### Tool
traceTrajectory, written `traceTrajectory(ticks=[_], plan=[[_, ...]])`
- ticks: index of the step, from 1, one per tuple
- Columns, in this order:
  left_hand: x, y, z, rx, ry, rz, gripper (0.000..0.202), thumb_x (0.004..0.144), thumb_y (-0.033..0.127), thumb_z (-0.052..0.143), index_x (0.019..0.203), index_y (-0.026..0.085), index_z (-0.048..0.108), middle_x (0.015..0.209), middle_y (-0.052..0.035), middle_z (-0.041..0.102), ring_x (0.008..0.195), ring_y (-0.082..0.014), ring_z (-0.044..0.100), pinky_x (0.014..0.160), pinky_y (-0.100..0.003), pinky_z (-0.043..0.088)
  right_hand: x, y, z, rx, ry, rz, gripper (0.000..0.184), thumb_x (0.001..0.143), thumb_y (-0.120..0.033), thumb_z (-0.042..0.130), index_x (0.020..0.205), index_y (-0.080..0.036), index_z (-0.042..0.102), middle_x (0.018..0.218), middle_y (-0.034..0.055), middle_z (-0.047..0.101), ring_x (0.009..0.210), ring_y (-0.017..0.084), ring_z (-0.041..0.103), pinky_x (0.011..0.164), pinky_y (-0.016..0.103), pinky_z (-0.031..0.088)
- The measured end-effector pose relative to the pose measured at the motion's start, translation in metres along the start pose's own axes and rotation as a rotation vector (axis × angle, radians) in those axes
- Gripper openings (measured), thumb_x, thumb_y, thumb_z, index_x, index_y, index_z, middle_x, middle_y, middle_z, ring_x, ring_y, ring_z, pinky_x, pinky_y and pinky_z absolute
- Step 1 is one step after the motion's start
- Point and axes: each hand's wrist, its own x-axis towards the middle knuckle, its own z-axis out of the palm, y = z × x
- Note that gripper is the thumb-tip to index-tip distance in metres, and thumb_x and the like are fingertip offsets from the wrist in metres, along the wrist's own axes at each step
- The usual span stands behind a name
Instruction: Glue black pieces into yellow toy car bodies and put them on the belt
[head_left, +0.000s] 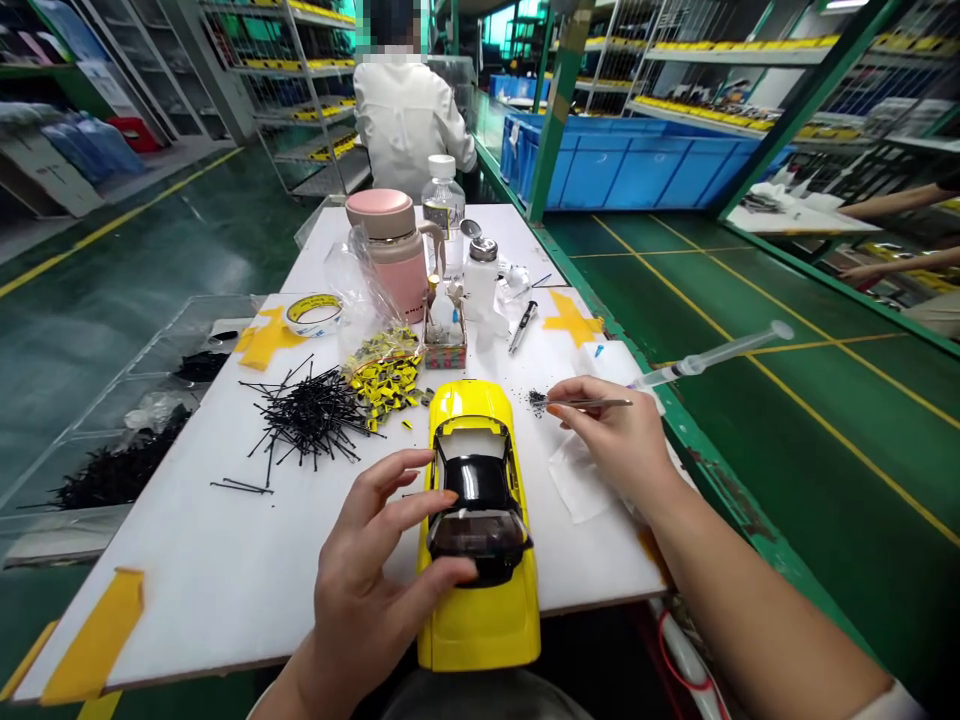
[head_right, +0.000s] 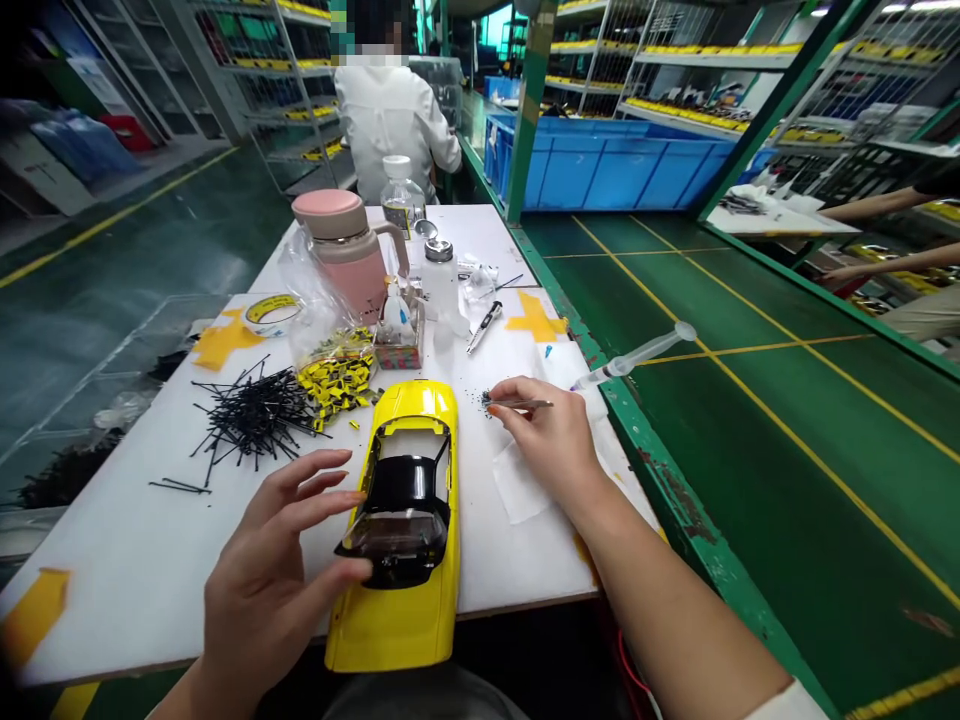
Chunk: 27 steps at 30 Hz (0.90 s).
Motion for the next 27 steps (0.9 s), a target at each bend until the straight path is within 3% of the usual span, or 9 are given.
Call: traceTrajectory(ticks=[4,8,13,22,27], plan=[[-0.007,-0.004,-0.005,-0.162,0.001,-0.07,0.045,0.092,0.055,0.066,0.125,0.024,0.069,0.143,-0.012,0.054,0.136,-0.0302,0.05,0.109,-0.04,0.05,-0.003,0.006,0.004,0.009,0.002,-0.014,0.01,0.083,-0.024,0.073,0.089,-0.02,0.078,0.087,0.0035,0.079,0.074,0.02,0.074,0.069,0.032,0.058],[-0.01,-0.004,-0.006,-0.24,0.079,-0.206,0.032,0.1,0.047,0.056,0.119,0.025,0.072,0.136,-0.0102,0.058,0.137,-0.0277,0.049,0.104,-0.034,0.051,-0.007,0.011,0.004,0.017,-0.028,-0.049,0.01,0.085,-0.023,0.071,0.092,-0.02,0.078,0.092,0.004,0.079,0.08,0.021,0.076,0.073,0.033,0.061],[-0.01,-0.002,-0.006,-0.28,0.142,-0.317,0.031,0.102,0.046,0.052,0.111,0.027,0.075,0.127,-0.0089,0.062,0.137,-0.0298,0.047,0.107,-0.037,0.047,-0.009,0.014,0.005,-0.003,-0.032,-0.086,0.012,0.086,-0.017,0.07,0.094,-0.021,0.078,0.093,0.0035,0.079,0.083,0.02,0.076,0.071,0.03,0.062],[-0.007,0.001,-0.007,-0.277,0.154,-0.334,0.031,0.102,0.046,0.051,0.109,0.028,0.076,0.116,-0.0085,0.066,0.135,-0.0294,0.048,0.1,-0.036,0.051,-0.008,0.012,0.005,-0.065,-0.033,-0.142,0.013,0.086,-0.012,0.072,0.092,-0.021,0.078,0.09,0.0019,0.079,0.079,0.018,0.074,0.067,0.026,0.059],[-0.009,0.001,-0.007,-0.294,0.138,-0.334,0.032,0.102,0.046,0.05,0.11,0.028,0.075,0.119,-0.0081,0.064,0.135,-0.0291,0.047,0.101,-0.035,0.048,-0.008,0.01,0.005,-0.096,-0.042,-0.18,0.012,0.086,-0.012,0.072,0.091,-0.021,0.077,0.086,0.0011,0.077,0.075,0.016,0.071,0.065,0.026,0.057]])
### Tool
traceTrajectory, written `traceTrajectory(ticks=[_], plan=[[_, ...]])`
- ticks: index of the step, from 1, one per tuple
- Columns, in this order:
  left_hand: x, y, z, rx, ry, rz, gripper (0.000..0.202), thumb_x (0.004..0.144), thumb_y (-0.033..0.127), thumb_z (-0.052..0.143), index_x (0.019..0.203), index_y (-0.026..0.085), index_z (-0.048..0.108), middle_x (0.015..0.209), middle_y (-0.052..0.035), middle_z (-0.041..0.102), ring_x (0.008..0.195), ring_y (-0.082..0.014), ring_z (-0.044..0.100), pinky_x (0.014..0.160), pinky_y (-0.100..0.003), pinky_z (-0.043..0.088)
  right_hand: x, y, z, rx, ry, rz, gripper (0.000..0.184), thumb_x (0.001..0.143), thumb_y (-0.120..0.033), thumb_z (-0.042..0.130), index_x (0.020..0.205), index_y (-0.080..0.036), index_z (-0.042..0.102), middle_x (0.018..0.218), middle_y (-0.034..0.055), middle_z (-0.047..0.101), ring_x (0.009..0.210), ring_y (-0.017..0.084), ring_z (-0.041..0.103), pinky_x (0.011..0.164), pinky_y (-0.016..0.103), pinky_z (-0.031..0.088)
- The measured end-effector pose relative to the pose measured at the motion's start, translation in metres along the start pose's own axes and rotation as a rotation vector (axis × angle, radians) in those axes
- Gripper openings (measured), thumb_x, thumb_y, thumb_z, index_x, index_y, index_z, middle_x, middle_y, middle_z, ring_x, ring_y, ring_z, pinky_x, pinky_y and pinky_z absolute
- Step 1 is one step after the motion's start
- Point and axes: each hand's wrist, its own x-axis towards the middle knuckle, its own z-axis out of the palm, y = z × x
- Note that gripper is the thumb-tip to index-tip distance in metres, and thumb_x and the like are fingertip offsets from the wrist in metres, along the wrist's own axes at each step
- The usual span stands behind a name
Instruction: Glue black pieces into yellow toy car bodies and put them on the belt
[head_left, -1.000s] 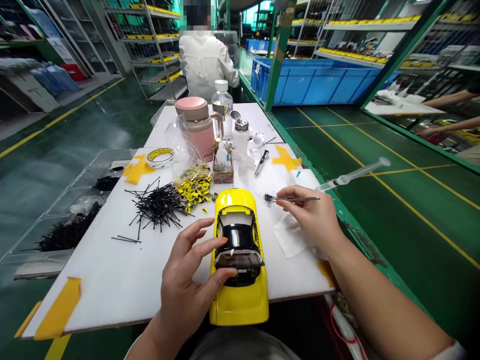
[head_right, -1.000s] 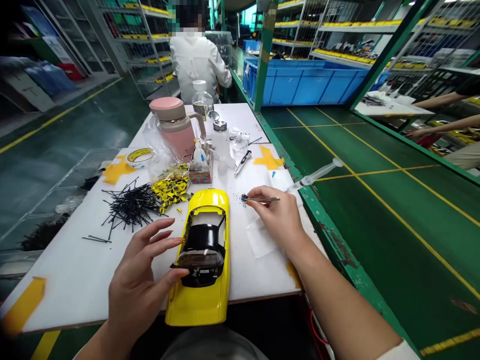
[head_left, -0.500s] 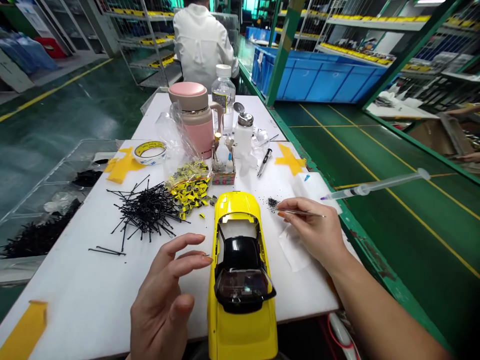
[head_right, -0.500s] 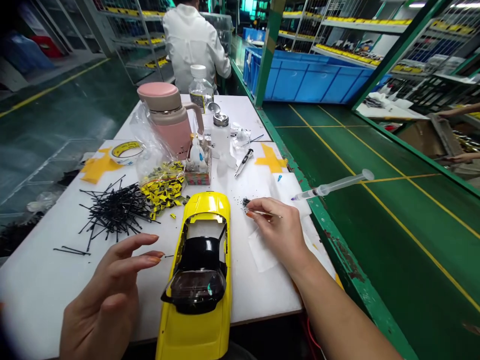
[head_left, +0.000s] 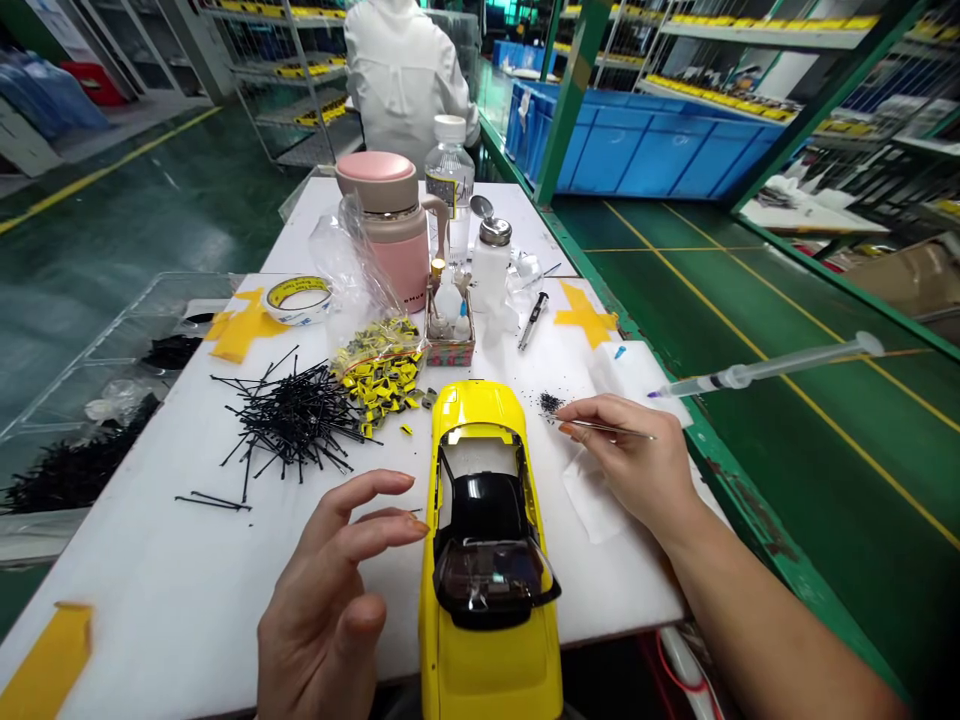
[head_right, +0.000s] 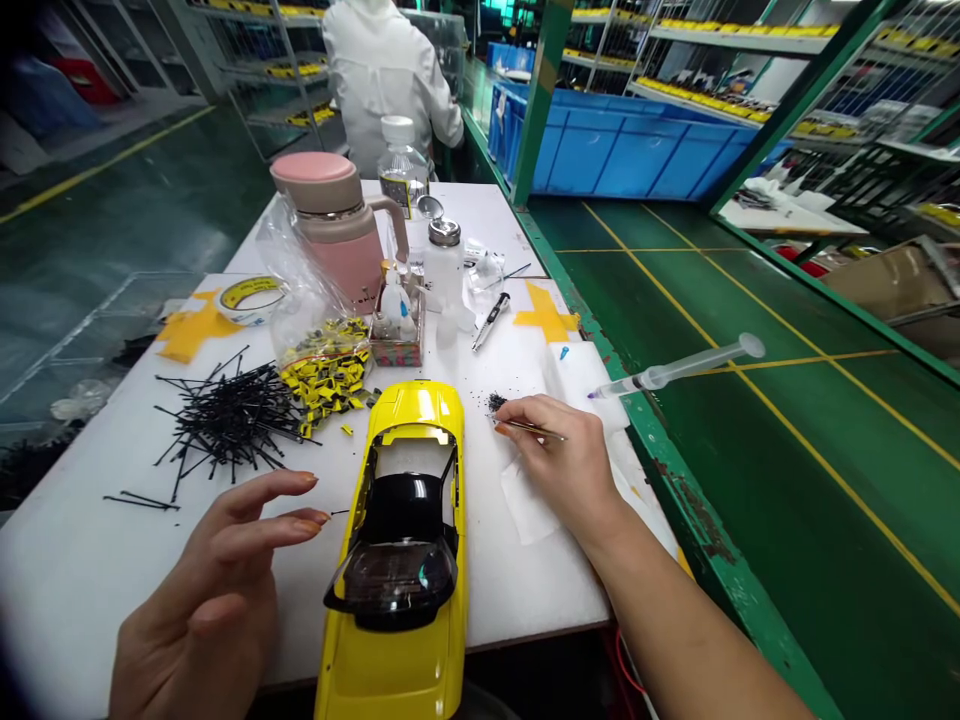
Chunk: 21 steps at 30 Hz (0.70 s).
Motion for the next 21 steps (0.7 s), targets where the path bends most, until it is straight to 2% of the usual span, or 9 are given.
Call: traceTrajectory(ticks=[8,12,17,21], plan=[[0.002,-0.002,0.002,0.006,0.006,0.04,0.031,0.101,0.046,0.053,0.11,0.026,0.076,0.123,-0.0093,0.063,0.133,-0.0304,0.048,0.106,-0.04,0.042,-0.002,-0.007,-0.004,-0.043,0.014,-0.004,0.01,0.087,-0.016,0.07,0.09,-0.022,0.078,0.087,0.0028,0.078,0.074,0.019,0.072,0.065,0.029,0.056],[0.005,-0.003,0.003,0.011,0.019,0.063,0.032,0.101,0.047,0.054,0.109,0.026,0.076,0.125,-0.0099,0.062,0.131,-0.0301,0.05,0.104,-0.04,0.043,-0.006,-0.032,-0.018,-0.078,-0.032,-0.031,0.008,0.089,-0.018,0.071,0.09,-0.023,0.077,0.085,0.0019,0.078,0.069,0.018,0.071,0.061,0.028,0.056],[0.005,-0.001,0.006,0.031,0.048,0.078,0.033,0.1,0.05,0.055,0.104,0.027,0.078,0.125,-0.0096,0.064,0.126,-0.0295,0.054,0.106,-0.043,0.043,-0.02,-0.069,-0.038,-0.06,-0.185,-0.13,0.013,0.091,-0.011,0.069,0.09,-0.022,0.076,0.084,0.0,0.078,0.07,0.014,0.071,0.061,0.024,0.055],[0.005,0.002,0.009,0.039,0.071,0.098,0.032,0.099,0.05,0.057,0.101,0.026,0.079,0.121,-0.0102,0.066,0.123,-0.0299,0.057,0.102,-0.043,0.047,-0.033,-0.082,-0.041,-0.055,-0.255,-0.151,0.018,0.089,-0.004,0.068,0.091,-0.021,0.074,0.083,-0.0029,0.077,0.071,0.011,0.071,0.064,0.019,0.053]])
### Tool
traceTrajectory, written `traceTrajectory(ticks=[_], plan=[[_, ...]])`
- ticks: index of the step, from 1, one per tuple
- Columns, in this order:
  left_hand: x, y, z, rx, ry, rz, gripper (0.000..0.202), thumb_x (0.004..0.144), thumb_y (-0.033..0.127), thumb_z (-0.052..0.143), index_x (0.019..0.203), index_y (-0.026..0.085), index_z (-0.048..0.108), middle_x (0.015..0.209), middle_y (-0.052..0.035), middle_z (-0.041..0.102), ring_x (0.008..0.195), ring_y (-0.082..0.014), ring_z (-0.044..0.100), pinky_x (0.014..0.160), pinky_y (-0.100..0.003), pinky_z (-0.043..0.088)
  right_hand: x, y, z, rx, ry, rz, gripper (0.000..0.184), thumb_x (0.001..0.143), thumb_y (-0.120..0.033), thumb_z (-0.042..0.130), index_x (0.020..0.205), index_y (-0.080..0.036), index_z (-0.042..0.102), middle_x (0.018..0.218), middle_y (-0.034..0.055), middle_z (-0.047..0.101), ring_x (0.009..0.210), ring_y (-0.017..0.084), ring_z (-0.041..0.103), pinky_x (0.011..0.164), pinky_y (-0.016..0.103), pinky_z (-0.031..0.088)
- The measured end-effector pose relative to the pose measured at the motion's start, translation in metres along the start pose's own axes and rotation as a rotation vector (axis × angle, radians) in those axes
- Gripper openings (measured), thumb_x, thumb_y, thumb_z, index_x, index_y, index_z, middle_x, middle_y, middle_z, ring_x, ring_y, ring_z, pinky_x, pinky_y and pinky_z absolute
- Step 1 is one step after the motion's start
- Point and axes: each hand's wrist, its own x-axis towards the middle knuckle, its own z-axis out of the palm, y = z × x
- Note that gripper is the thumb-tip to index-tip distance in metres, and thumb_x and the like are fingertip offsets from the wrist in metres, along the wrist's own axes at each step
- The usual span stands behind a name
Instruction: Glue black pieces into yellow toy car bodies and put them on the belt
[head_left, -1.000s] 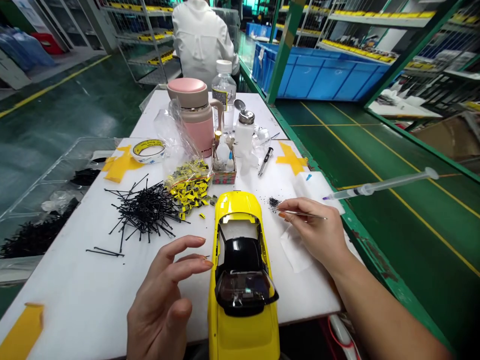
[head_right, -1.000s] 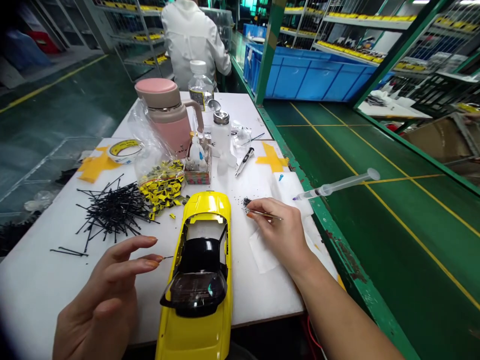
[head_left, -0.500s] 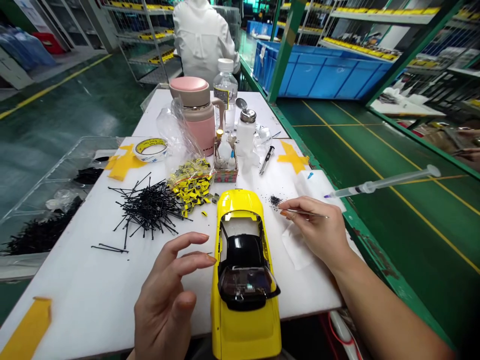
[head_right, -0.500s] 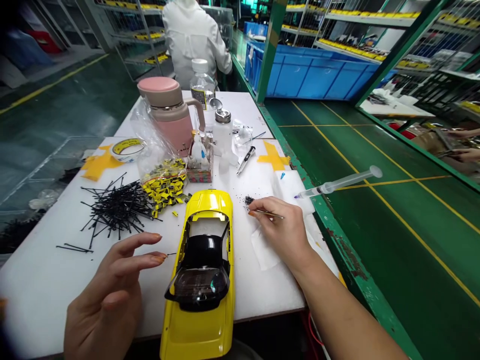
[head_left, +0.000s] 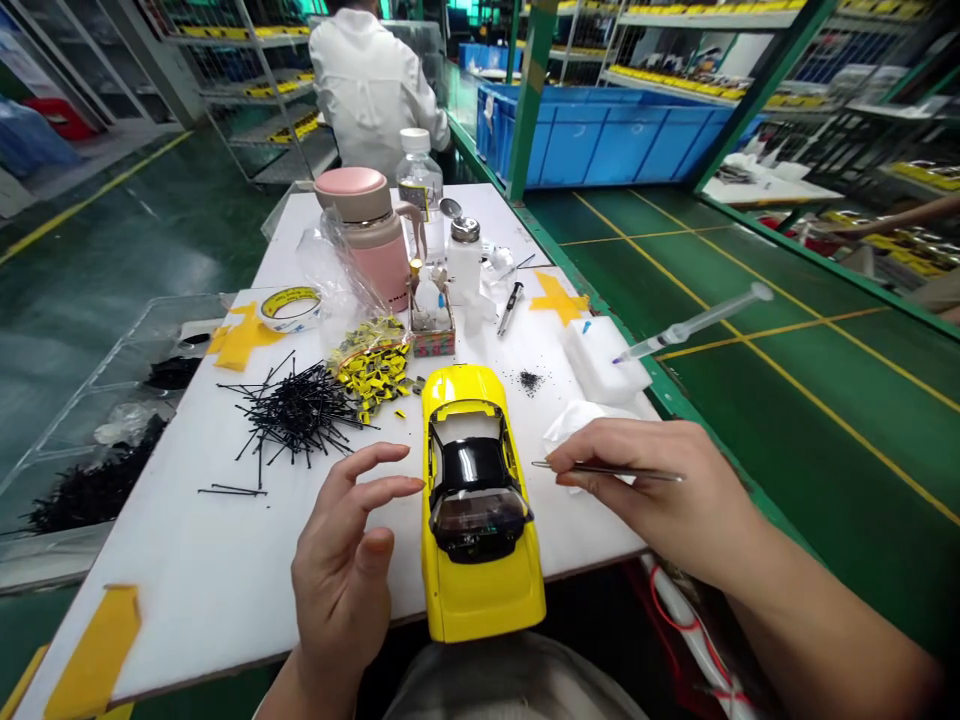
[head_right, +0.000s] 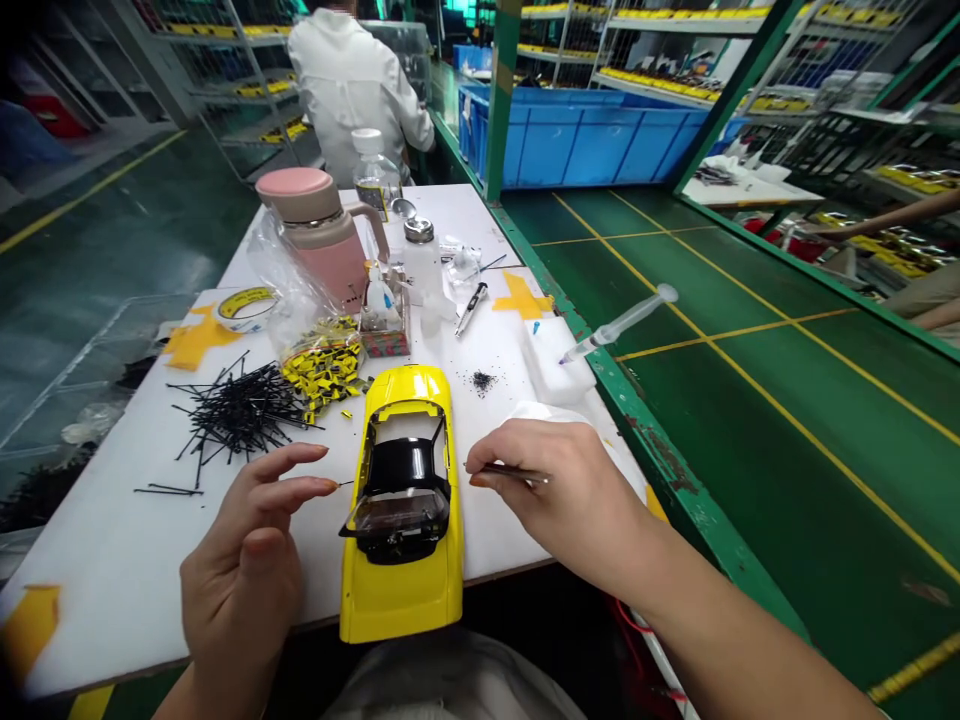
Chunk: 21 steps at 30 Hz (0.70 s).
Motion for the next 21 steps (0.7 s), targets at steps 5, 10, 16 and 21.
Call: traceTrajectory(ticks=[5,10,16,21], plan=[[0.0,0.0,0.002,0.021,0.012,0.023,0.033,0.099,0.049,0.057,0.098,0.025,0.079,0.119,-0.0106,0.067,0.121,-0.0296,0.059,0.103,-0.045,0.048,-0.005,-0.001,0.008,-0.021,-0.016,-0.008,0.022,0.085,0.002,0.068,0.087,-0.02,0.073,0.082,-0.0036,0.077,0.072,0.01,0.072,0.066,0.017,0.052],[-0.001,-0.002,0.0,0.049,-0.006,0.042,0.033,0.1,0.049,0.056,0.101,0.025,0.078,0.121,-0.0112,0.066,0.121,-0.0297,0.059,0.102,-0.046,0.05,-0.005,0.0,0.013,-0.002,-0.033,0.006,0.023,0.085,0.0,0.065,0.087,-0.022,0.073,0.082,-0.0026,0.077,0.071,0.012,0.072,0.064,0.019,0.052],[-0.002,-0.003,-0.001,0.049,-0.025,0.063,0.031,0.1,0.047,0.056,0.102,0.025,0.078,0.121,-0.0109,0.066,0.121,-0.0287,0.059,0.103,-0.046,0.05,-0.007,0.002,0.017,0.018,-0.007,-0.009,0.019,0.091,-0.008,0.062,0.089,-0.024,0.073,0.084,-0.0015,0.076,0.073,0.013,0.071,0.067,0.022,0.053],[0.0,-0.004,-0.004,0.079,-0.051,0.088,0.032,0.101,0.046,0.054,0.104,0.024,0.077,0.12,-0.0102,0.068,0.12,-0.0285,0.06,0.104,-0.047,0.049,-0.008,0.001,0.017,-0.007,-0.037,-0.014,0.018,0.093,-0.01,0.06,0.089,-0.024,0.072,0.083,-0.0007,0.076,0.073,0.014,0.07,0.065,0.024,0.052]])
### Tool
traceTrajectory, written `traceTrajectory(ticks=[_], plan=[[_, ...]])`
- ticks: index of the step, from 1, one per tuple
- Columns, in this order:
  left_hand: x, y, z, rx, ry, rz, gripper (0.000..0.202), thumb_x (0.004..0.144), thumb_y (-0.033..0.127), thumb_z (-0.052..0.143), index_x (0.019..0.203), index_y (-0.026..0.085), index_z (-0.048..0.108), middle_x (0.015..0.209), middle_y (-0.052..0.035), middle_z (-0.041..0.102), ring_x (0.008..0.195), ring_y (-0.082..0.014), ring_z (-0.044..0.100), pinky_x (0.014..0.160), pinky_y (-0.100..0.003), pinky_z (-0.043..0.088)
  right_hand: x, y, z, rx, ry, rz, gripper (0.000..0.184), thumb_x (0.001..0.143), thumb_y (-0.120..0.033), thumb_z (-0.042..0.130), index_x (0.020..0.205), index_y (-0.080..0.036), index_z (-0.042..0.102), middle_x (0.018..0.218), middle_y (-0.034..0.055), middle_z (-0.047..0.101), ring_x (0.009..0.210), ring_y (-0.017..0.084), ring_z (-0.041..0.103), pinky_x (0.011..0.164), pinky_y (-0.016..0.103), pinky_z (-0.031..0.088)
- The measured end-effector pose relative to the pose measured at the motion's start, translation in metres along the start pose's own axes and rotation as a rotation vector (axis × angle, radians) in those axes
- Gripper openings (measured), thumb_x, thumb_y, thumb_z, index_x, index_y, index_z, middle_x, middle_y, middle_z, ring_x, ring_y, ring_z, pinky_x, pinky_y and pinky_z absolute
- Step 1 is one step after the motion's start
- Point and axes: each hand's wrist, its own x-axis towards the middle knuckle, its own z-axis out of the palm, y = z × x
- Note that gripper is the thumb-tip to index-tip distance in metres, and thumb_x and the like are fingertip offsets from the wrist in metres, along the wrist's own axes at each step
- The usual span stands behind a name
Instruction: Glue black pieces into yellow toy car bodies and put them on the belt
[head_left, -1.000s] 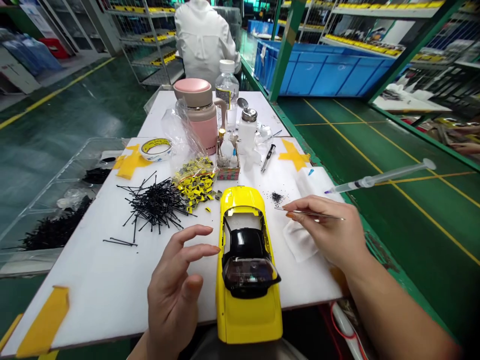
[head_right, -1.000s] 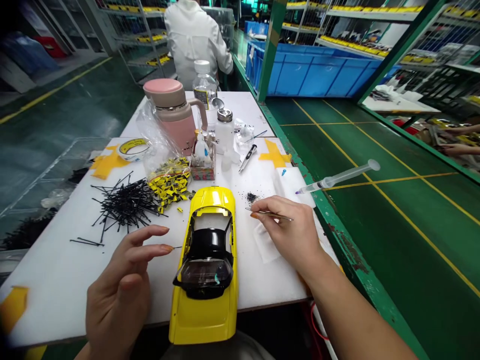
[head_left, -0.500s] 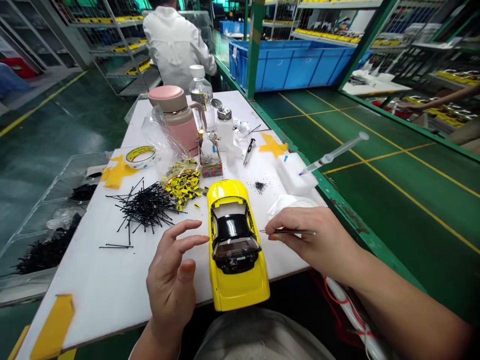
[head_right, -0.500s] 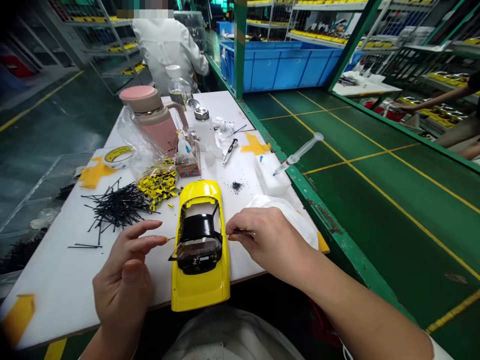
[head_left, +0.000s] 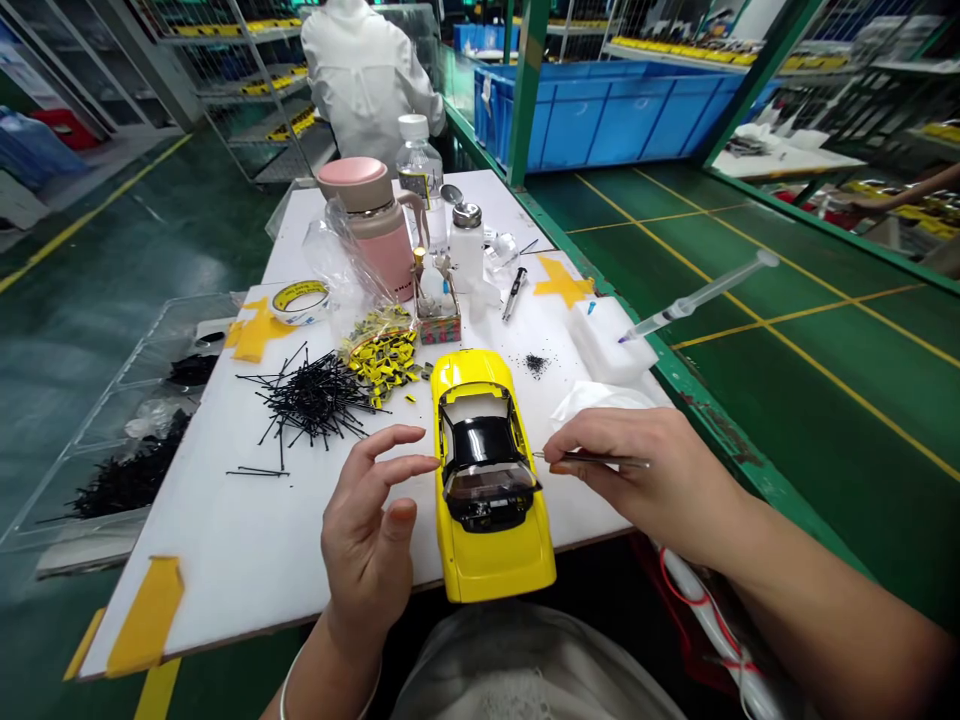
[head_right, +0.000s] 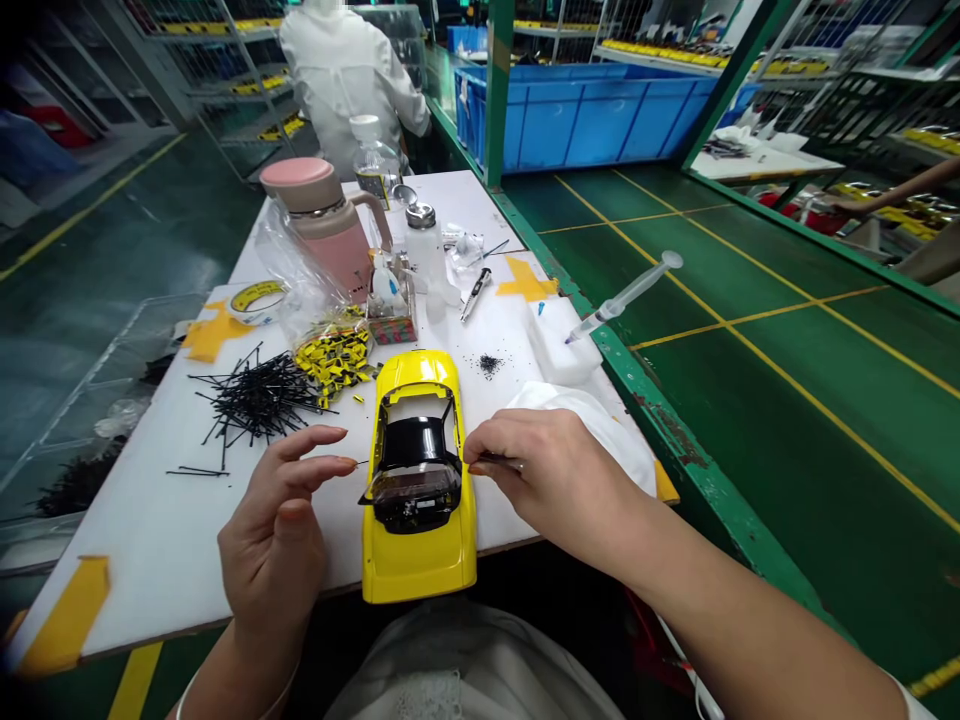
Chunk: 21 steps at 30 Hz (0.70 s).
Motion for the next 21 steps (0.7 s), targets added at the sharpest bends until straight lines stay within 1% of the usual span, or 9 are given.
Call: traceTrajectory(ticks=[5,9,11,17,21], plan=[[0.002,0.002,0.0,0.02,-0.004,0.02,0.032,0.102,0.046,0.053,0.103,0.023,0.076,0.12,-0.0098,0.069,0.118,-0.0278,0.062,0.102,-0.046,0.049,0.0,-0.002,0.0,-0.005,0.008,-0.043,0.019,0.094,-0.01,0.059,0.091,-0.024,0.071,0.084,-0.0001,0.076,0.074,0.014,0.071,0.066,0.023,0.051],[0.003,0.006,0.003,0.037,0.034,0.019,0.036,0.101,0.049,0.053,0.098,0.022,0.076,0.116,-0.0099,0.071,0.114,-0.0275,0.064,0.1,-0.046,0.05,0.003,-0.007,-0.004,-0.023,-0.037,-0.022,0.018,0.093,-0.01,0.06,0.091,-0.023,0.072,0.083,0.0013,0.076,0.073,0.015,0.071,0.064,0.023,0.052],[0.004,0.007,0.004,0.049,0.033,0.02,0.037,0.101,0.05,0.053,0.097,0.022,0.076,0.115,-0.0102,0.071,0.113,-0.0277,0.064,0.099,-0.046,0.051,0.004,-0.009,-0.007,-0.028,-0.046,-0.009,0.017,0.092,-0.01,0.061,0.09,-0.023,0.073,0.083,0.0012,0.076,0.072,0.015,0.071,0.064,0.023,0.052],[0.004,0.006,0.003,0.043,0.025,0.026,0.035,0.102,0.047,0.053,0.098,0.022,0.076,0.115,-0.0095,0.071,0.114,-0.0267,0.064,0.1,-0.045,0.05,0.0,-0.008,-0.01,-0.024,0.031,0.007,0.015,0.092,-0.012,0.064,0.089,-0.023,0.074,0.081,0.0007,0.077,0.069,0.015,0.071,0.062,0.024,0.053],[0.002,0.002,0.001,0.049,-0.008,0.026,0.033,0.102,0.045,0.053,0.101,0.023,0.077,0.115,-0.0094,0.07,0.116,-0.0268,0.063,0.101,-0.044,0.05,-0.005,-0.005,-0.007,-0.016,0.086,0.02,0.015,0.089,-0.009,0.066,0.088,-0.022,0.074,0.081,-0.0005,0.077,0.069,0.014,0.071,0.062,0.022,0.053]])
